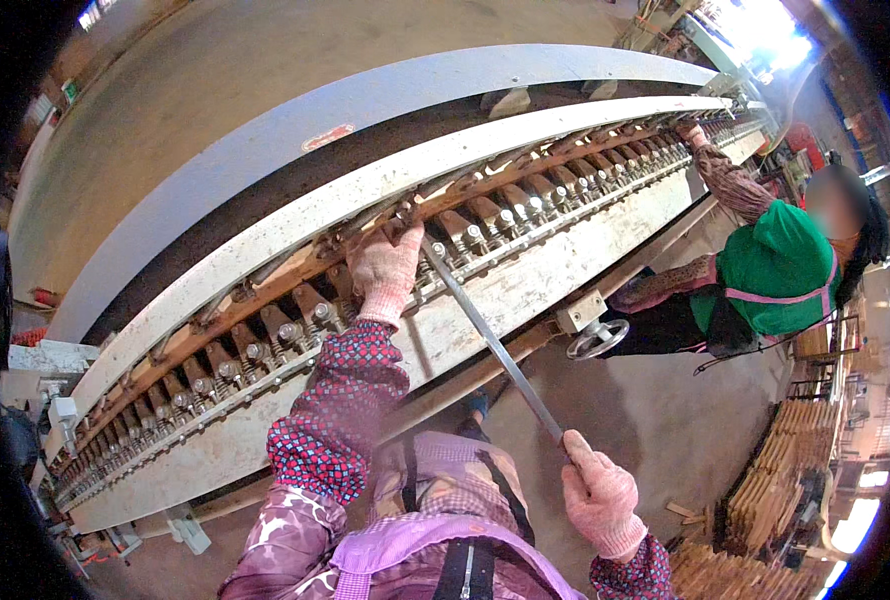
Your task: The person uses a long metal rod to adjust a series of metal rollers on a large industrial machine. They systematically move the rod along the row of rollers, applying pressure or making adjustments to each one.
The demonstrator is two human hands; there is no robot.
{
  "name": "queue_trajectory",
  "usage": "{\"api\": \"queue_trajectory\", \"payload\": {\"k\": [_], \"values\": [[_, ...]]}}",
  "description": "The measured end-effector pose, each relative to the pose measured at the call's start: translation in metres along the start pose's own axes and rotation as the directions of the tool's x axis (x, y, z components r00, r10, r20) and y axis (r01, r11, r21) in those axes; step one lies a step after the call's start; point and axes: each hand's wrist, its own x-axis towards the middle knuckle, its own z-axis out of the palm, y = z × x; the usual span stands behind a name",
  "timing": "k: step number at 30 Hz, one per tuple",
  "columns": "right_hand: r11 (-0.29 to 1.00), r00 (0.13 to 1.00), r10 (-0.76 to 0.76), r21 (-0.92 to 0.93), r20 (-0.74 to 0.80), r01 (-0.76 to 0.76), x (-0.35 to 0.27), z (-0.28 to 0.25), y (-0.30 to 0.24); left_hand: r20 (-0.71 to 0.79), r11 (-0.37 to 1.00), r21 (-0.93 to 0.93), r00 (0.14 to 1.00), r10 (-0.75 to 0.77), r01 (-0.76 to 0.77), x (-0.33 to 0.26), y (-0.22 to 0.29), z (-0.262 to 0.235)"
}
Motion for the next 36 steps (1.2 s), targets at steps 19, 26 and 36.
{"api": "queue_trajectory", "payload": {"k": [19,26,36], "values": [[0.995,0.999,0.039,-0.091,0.022,-0.037,0.006,-0.008,-0.019,0.102,0.993,-0.105,0.994,-0.038,0.049,0.008,-0.004,0.000],[0.992,0.989,0.122,-0.044,0.079,-0.119,0.011,-0.016,-0.033,-0.074,0.993,-0.107,0.997,0.037,-0.044,0.008,-0.015,0.016],[0.995,0.994,0.100,0.021,0.046,-0.101,0.024,-0.028,-0.053,-0.166,0.735,-0.665,0.986,0.024,-0.130,0.026,-0.060,0.070]]}}
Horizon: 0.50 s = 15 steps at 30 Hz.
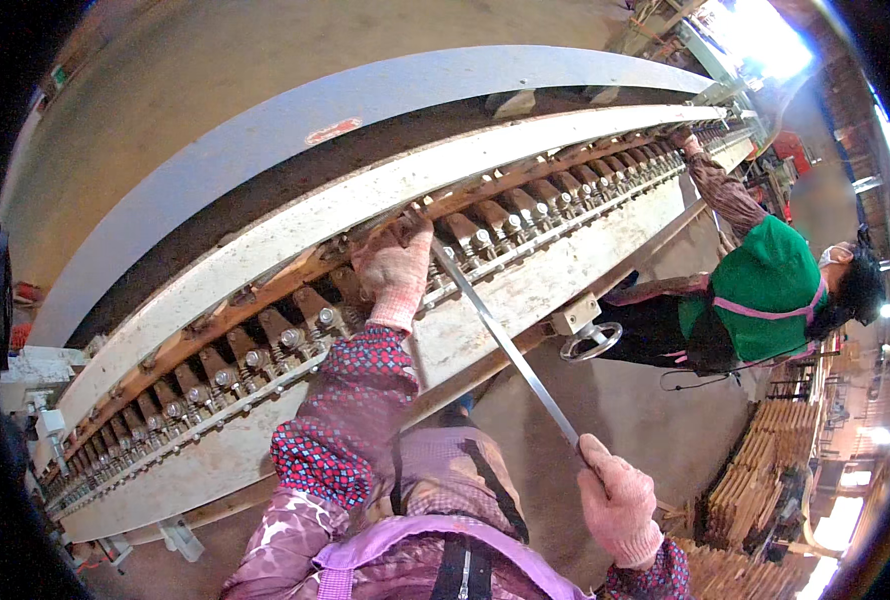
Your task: The person uses a long metal rod to adjust a series of metal rollers on a large industrial machine. They systematically move the rod along the row of rollers, applying pressure or making adjustments to each one.
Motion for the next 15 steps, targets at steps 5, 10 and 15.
{"api": "queue_trajectory", "payload": {"k": [5,10,15], "values": [[0.993,0.989,-0.058,0.094,-0.133,0.071,-0.016,0.030,0.043,0.064,0.850,0.518,0.987,-0.148,0.094,-0.014,0.078,-0.001],[0.983,0.998,-0.003,0.183,-0.065,0.015,-0.011,0.036,0.049,0.099,0.672,0.739,0.983,-0.153,0.030,-0.003,0.083,-0.005],[0.973,0.976,-0.198,0.104,-0.093,0.208,0.000,0.027,0.071,-0.038,0.611,0.754,0.945,-0.325,0.241,0.011,0.068,-0.005]]}}
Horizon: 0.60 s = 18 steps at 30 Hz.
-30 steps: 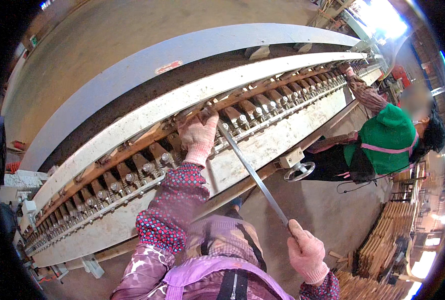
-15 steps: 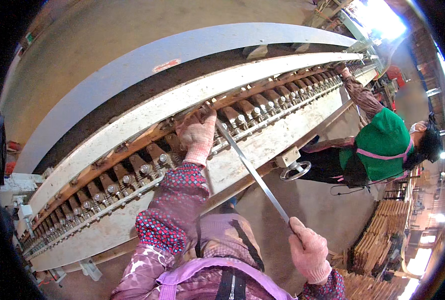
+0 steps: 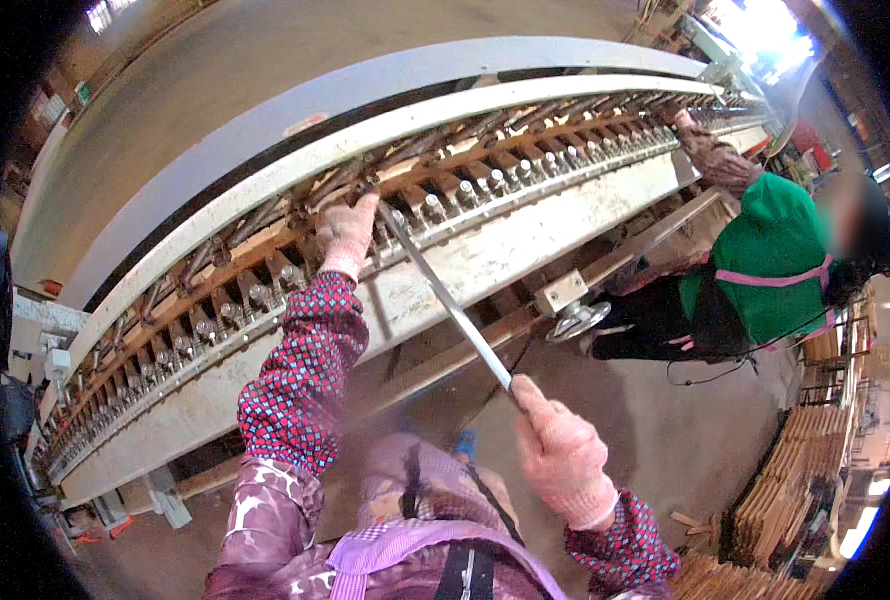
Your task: The person uses a long metal rod to adjust a series of metal rollers on a large industrial machine. They systematically move the rod along the row of rollers, applying pressure or making adjustments to each one.
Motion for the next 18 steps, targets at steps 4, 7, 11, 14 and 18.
{"api": "queue_trajectory", "payload": {"k": [4,7,11,14,18], "values": [[0.996,0.992,0.071,-0.058,0.109,-0.065,0.009,-0.017,0.007,-0.036,0.994,-0.103,0.998,0.042,-0.046,-0.023,0.006,-0.010],[0.994,0.981,0.103,-0.042,0.163,-0.098,0.009,-0.022,0.011,-0.297,0.958,-0.111,0.929,0.223,-0.265,-0.024,-0.001,0.001],[0.995,0.987,0.087,-0.053,0.136,-0.081,0.009,-0.016,0.005,-0.144,0.965,-0.213,0.982,0.123,-0.152,-0.022,0.013,0.005],[0.997,0.986,0.055,0.050,0.160,-0.063,0.017,-0.019,0.012,-0.275,0.943,-0.195,0.938,0.211,-0.269,0.011,-0.028,0.026],[0.971,0.989,-0.008,-0.234,0.147,0.042,0.018,-0.022,0.014,-0.208,0.990,-0.108,0.976,0.067,-0.091,-0.030,0.013,-0.009]]}}
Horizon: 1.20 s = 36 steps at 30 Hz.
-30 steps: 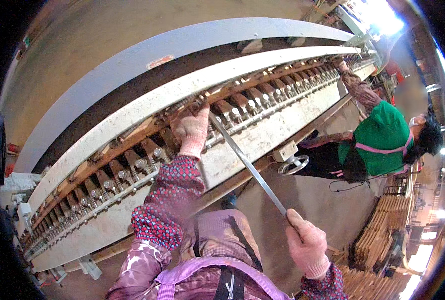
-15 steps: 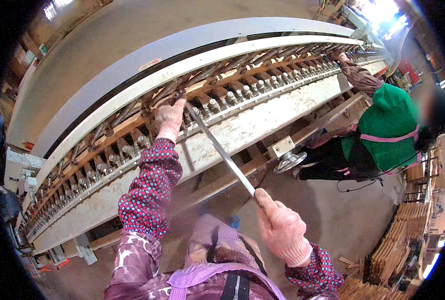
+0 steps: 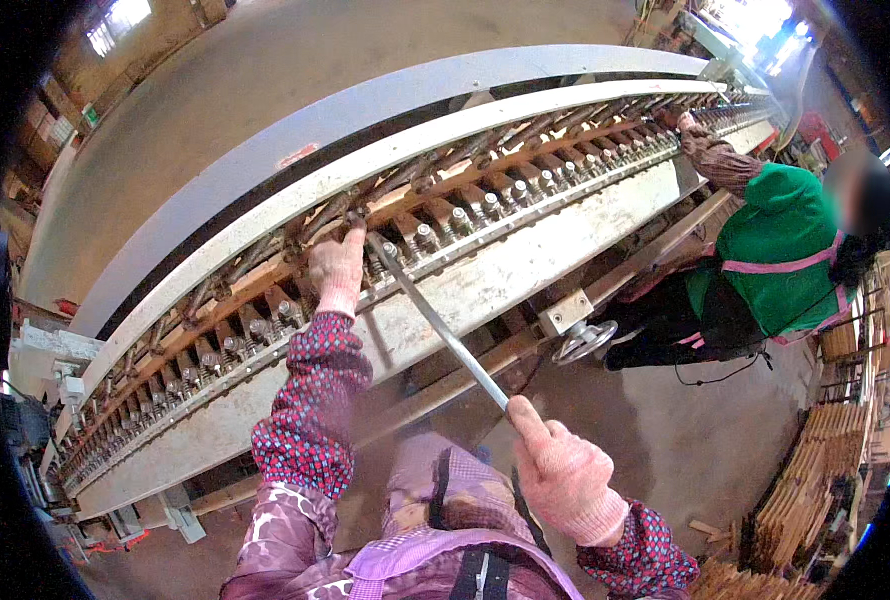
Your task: The person uses a long metal rod to adjust a series of metal rollers on a large industrial machine. They systematically move the rod along the row of rollers, applying pressure or making adjustments to each one.
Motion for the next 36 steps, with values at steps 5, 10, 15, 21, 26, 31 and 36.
{"api": "queue_trajectory", "payload": {"k": [5,10,15,21,26,31,36], "values": [[0.981,0.995,-0.088,-0.175,-0.047,0.079,-0.009,-0.001,0.011,0.003,0.993,0.009,0.993,0.116,-0.116,-0.007,-0.005,-0.002],[0.976,0.996,-0.094,-0.199,-0.003,0.092,-0.004,-0.008,0.011,0.050,0.994,0.086,0.997,0.067,-0.071,-0.005,-0.016,0.005],[0.986,0.997,-0.081,-0.143,0.010,0.081,-0.002,-0.020,0.011,-0.004,0.982,0.086,0.985,0.170,-0.169,-0.011,-0.014,0.002],[0.989,0.995,-0.099,-0.109,-0.009,0.098,0.002,-0.016,0.015,-0.043,0.978,-0.020,0.977,0.209,-0.210,-0.007,-0.018,0.005],[0.987,0.999,-0.043,-0.152,0.021,0.046,0.002,-0.017,0.005,0.020,0.980,0.080,0.983,0.182,-0.183,-0.006,-0.015,0.004],[0.995,1.000,-0.016,-0.100,0.012,0.017,0.004,-0.014,0.003,0.018,0.990,-0.001,0.990,0.141,-0.141,-0.009,-0.010,0.000],[0.997,0.996,-0.059,-0.045,-0.069,0.056,0.010,0.010,0.018,0.001,0.986,0.057,0.987,0.158,-0.158,0.000,-0.008,0.013]]}}
